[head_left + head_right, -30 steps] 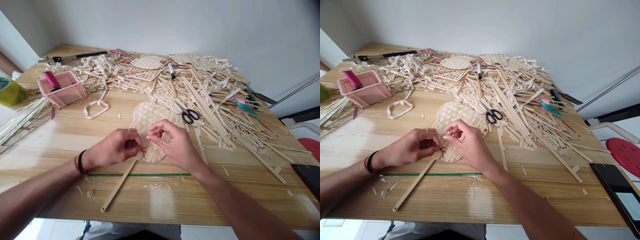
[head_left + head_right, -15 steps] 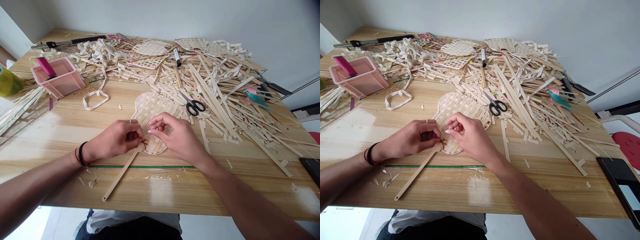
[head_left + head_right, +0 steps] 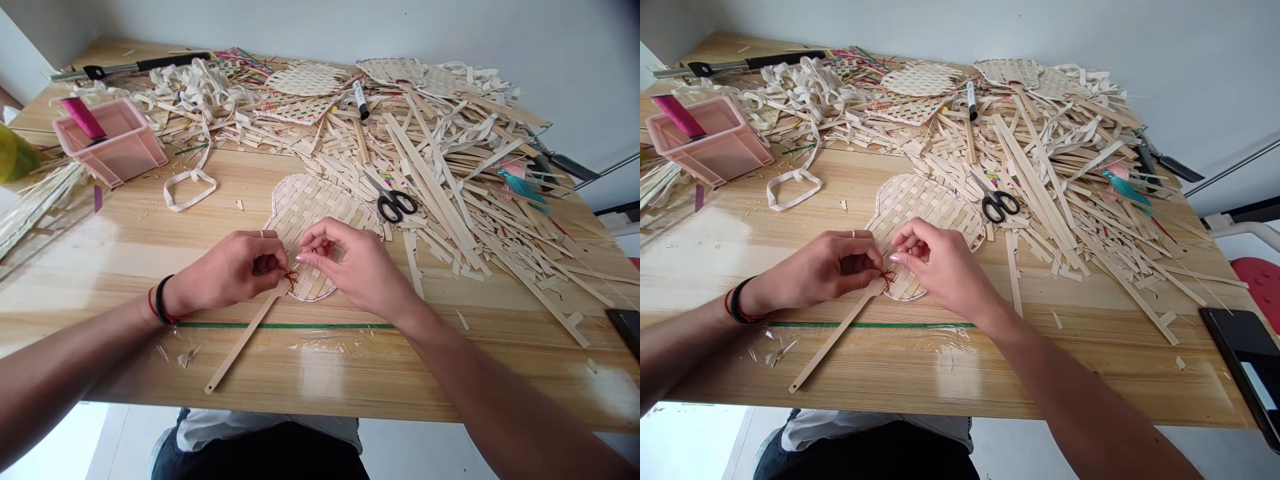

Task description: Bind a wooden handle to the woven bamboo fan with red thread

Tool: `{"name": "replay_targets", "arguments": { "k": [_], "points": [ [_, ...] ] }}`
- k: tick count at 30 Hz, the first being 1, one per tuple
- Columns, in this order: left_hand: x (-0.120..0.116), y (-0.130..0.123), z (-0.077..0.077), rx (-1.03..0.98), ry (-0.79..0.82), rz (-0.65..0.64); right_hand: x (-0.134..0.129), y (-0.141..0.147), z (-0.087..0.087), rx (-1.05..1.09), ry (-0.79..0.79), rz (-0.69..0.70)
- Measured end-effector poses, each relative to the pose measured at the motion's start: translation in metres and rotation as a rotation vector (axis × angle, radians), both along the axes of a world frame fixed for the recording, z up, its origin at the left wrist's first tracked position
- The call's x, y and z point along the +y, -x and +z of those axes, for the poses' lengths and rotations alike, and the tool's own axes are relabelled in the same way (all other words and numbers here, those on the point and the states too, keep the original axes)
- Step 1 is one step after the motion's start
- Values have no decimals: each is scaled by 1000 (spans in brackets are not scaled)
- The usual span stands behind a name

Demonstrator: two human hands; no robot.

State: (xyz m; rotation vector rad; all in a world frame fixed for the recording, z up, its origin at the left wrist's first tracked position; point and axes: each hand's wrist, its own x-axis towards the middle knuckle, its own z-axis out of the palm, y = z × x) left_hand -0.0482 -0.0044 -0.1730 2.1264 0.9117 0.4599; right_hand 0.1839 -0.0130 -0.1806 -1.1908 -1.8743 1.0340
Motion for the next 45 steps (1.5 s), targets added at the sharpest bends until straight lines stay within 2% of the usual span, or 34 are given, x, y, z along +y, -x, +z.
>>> {"name": "replay_targets", "arguments": {
  "k": [12, 20, 27, 32, 35, 38, 41, 43, 45],
  "points": [
    [-1, 0, 0, -3, -4, 4, 0, 2, -1, 104, 126, -28],
    [-1, 0, 1, -5, 3, -6, -1, 2, -7, 120, 57, -30],
    [-1, -1, 3, -23, 40, 24, -3, 3, -6, 156, 9, -23],
    [0, 0, 5, -62, 70, -10, -6, 4, -3, 144, -29, -2],
    [1, 0, 5, -90, 141, 13, 0, -1, 1, 83, -76, -1],
    [1, 0, 7, -117, 246, 55, 16, -18, 6, -98, -275, -140],
    [2, 1, 8, -135, 299, 68, 37, -46, 8, -315, -434, -388],
    [3, 2, 7, -138, 299, 73, 49, -66, 6, -437, -433, -496],
    [4, 2, 7, -135, 287, 81, 58, -83, 2, -499, -328, -560]
  ]
}}
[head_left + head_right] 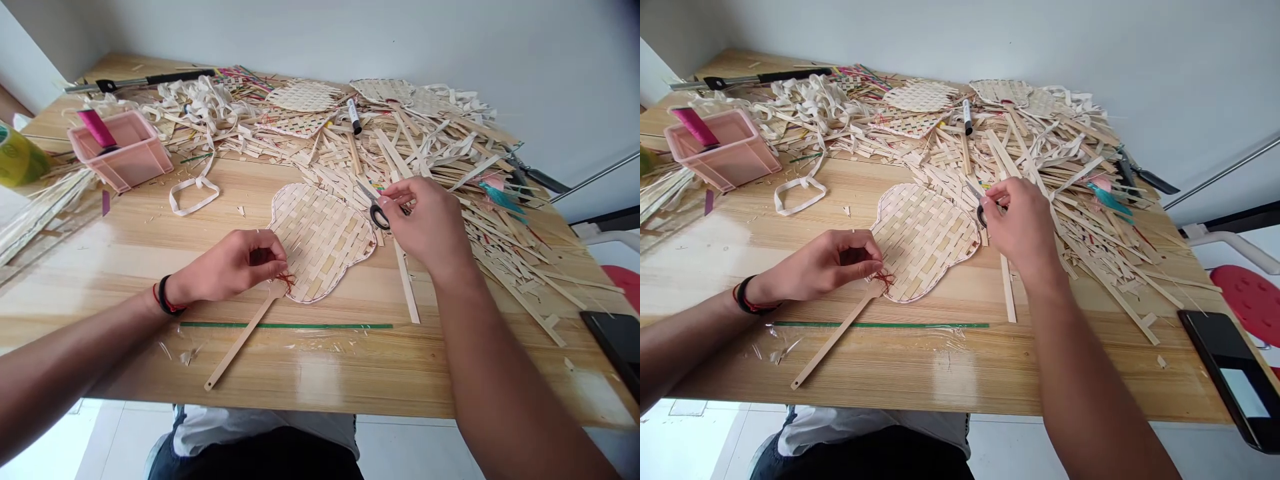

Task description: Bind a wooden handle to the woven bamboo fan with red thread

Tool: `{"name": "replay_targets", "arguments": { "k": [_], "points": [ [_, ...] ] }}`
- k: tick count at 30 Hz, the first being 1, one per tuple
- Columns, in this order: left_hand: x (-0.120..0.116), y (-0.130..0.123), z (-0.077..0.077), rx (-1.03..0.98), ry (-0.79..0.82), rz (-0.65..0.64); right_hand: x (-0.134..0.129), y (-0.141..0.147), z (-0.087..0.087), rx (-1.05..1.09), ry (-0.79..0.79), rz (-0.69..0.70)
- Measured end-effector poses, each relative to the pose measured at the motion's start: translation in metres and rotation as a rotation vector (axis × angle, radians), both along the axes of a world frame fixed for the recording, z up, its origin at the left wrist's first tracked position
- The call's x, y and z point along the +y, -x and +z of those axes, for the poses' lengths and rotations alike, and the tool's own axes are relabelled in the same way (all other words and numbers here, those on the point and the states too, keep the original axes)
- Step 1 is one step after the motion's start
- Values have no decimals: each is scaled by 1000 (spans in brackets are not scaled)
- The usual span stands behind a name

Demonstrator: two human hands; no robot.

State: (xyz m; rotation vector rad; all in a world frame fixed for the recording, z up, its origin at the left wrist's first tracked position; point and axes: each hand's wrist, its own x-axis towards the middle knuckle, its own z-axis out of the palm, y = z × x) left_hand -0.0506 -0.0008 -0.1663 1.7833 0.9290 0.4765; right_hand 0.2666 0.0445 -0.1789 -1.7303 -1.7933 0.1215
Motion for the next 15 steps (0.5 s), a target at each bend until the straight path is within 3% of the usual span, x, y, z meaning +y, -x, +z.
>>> {"name": "replay_targets", "arguments": {
  "k": [6, 15],
  "points": [
    [3, 0, -4, -21, -20, 10, 8, -15, -13, 54, 112, -58],
    [3, 0, -3, -18, -20, 15, 4, -10, -1, 183, 65, -120]
  ]
}}
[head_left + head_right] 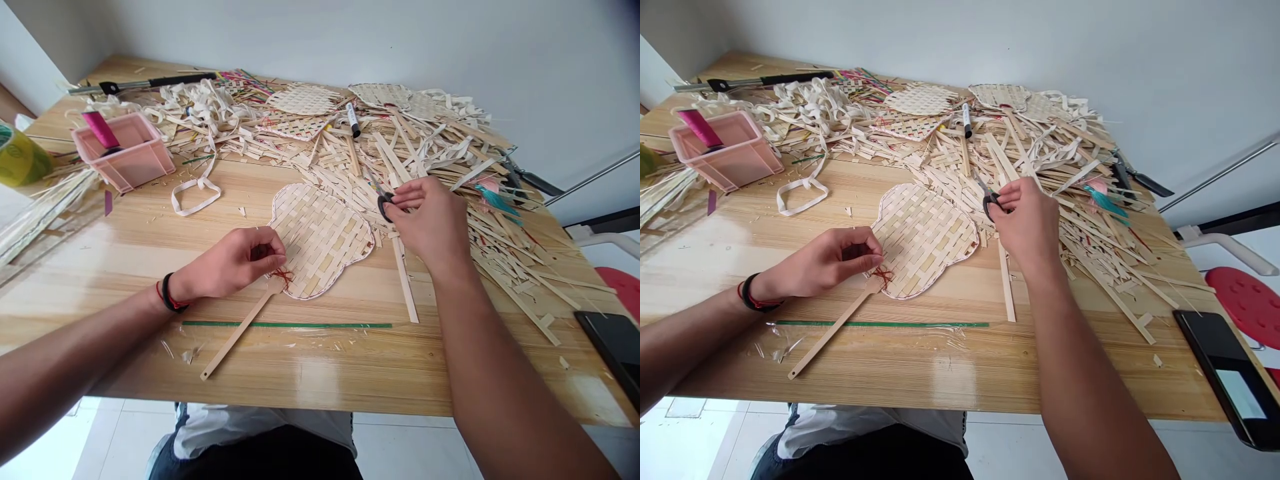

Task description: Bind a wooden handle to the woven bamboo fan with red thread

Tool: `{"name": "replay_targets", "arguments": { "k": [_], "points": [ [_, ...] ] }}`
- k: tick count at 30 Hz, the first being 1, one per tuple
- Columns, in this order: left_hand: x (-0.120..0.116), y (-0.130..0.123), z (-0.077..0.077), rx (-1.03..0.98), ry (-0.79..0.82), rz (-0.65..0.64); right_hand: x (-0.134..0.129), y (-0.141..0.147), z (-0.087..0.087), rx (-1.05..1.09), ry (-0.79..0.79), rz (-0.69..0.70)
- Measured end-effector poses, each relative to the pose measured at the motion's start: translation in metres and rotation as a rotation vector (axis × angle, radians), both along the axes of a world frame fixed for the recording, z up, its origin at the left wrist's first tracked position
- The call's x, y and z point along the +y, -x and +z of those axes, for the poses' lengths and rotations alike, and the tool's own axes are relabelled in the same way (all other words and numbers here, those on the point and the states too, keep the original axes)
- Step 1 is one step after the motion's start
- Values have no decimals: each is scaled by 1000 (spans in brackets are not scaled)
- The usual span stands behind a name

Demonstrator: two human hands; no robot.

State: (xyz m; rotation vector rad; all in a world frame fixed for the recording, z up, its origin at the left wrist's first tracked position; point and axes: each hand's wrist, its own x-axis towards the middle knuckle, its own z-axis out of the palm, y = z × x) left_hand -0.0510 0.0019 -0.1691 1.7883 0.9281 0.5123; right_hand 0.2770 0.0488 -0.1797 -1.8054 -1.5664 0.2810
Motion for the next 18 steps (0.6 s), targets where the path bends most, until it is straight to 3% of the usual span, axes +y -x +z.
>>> {"name": "replay_targets", "arguments": {
  "k": [4, 9, 14, 18],
  "points": [
    [0, -1, 1, 11, -2, 1, -1, 8, 4, 116, -139, 29],
    [0, 0, 2, 15, 7, 5, -7, 24, 13, 346, -218, 372],
    [1, 1, 3, 12, 16, 5, -24, 34, 28, 548, -4, 678],
    [1, 1, 5, 15, 25, 2, -35, 36, 34, 555, 201, 820]
  ]
}}
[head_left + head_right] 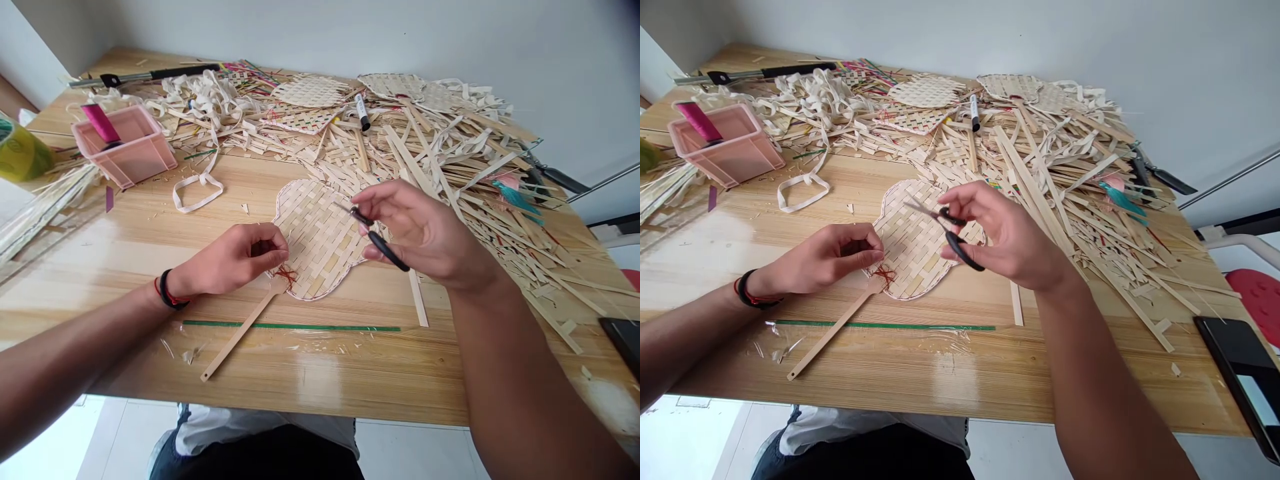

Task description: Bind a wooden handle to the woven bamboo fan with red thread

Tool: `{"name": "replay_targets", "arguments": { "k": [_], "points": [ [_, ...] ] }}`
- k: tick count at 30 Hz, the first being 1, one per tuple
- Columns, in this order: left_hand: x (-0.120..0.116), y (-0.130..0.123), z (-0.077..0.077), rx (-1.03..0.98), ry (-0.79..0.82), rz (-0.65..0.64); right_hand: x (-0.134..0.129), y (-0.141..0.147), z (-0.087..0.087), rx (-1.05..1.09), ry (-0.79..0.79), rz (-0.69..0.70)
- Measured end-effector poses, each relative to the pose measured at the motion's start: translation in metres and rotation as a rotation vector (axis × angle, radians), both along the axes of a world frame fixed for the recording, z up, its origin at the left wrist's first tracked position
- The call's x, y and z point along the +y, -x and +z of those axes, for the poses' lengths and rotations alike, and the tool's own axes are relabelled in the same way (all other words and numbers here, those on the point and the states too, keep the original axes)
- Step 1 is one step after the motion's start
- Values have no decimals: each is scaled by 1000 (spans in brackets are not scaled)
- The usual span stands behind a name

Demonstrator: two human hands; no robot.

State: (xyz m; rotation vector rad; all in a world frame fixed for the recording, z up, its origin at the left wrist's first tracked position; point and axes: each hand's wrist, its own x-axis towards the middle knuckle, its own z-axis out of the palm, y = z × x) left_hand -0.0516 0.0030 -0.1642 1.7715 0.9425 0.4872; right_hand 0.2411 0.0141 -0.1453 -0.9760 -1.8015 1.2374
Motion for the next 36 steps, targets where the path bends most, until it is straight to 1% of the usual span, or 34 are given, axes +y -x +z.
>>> {"name": "replay_targets", "arguments": {
  "k": [4, 8, 12, 17, 18, 20, 22, 23, 24, 26, 29, 36],
  "points": [
    [-1, -1, 2, 7, 19, 5, -5, 1, 6, -100, 35, 117],
    [-1, -1, 2, 3, 25, 2, -6, -1, 10, -221, 80, 148],
    [-1, -1, 2, 3, 19, 1, -4, -5, 10, -357, 134, 204],
    [-1, -1, 4, 20, -14, -19, -3, -3, 13, -357, 150, 172],
    [-1, -1, 5, 3, -11, -33, -3, -3, 13, -345, 136, 145],
    [-2, -1, 5, -28, -6, -82, -3, -2, 11, -326, 77, 47],
    [-2, -1, 6, -32, -21, -140, -2, 0, 7, -322, 21, -54],
    [-3, -1, 6, -22, -32, -168, -1, 1, 4, -319, 7, -79],
    [-3, -1, 6, -9, -41, -190, 0, 2, 0, -316, 4, -84],
    [-3, 0, 5, 11, -47, -211, 0, 5, -6, -314, 15, -51],
    [-2, 1, 2, 12, -31, -202, -1, 10, -13, -334, 14, -14],
    [1, 0, 1, -71, 63, -161, -2, 11, -15, -360, -20, -4]
  ]
}}
